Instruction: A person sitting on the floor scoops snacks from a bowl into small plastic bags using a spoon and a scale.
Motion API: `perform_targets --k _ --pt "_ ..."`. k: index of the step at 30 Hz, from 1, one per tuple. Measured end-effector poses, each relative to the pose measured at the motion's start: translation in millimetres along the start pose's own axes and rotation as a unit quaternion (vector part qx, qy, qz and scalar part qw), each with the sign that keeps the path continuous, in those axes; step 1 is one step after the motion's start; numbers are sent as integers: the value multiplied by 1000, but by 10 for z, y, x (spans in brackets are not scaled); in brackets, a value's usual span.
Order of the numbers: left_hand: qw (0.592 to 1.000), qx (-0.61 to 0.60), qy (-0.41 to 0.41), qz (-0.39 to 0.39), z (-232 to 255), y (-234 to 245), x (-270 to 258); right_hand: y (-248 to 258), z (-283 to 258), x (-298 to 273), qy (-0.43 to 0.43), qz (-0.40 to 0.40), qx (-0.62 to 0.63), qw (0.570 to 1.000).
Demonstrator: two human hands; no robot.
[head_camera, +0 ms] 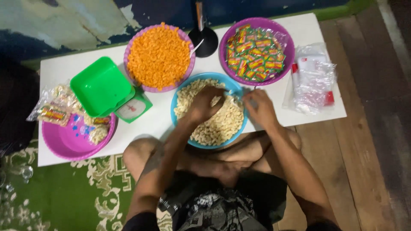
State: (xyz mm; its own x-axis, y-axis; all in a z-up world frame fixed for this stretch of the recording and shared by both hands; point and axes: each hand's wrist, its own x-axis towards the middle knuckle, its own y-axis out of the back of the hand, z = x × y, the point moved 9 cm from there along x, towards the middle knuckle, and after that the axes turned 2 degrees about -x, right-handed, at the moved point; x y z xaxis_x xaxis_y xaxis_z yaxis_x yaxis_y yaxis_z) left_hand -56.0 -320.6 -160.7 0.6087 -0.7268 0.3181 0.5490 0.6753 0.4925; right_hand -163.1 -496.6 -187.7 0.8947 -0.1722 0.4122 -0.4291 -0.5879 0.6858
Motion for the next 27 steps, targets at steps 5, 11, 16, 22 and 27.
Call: perform_targets --k 5,11,16,22,27 --pt "995 96 -10 -15 -1032 -1058 918 -152 915 355 -64 -11 -98 993" --pt "939 344 -4 -21 -1821 -1832 1589 -373 1611 778 -139 -60 -187 971" --pt "932 286 179 -133 -2114 -2033 1652 -582 1807 819 -172 -142 -223 949" --pt "923 258 236 -158 -2448 -2158 1623 -747 1875 837 -167 -148 -226 948" --pt "971 90 203 -90 -1927 -1824 1580 -169 1379 853 -197 8 -102 975"
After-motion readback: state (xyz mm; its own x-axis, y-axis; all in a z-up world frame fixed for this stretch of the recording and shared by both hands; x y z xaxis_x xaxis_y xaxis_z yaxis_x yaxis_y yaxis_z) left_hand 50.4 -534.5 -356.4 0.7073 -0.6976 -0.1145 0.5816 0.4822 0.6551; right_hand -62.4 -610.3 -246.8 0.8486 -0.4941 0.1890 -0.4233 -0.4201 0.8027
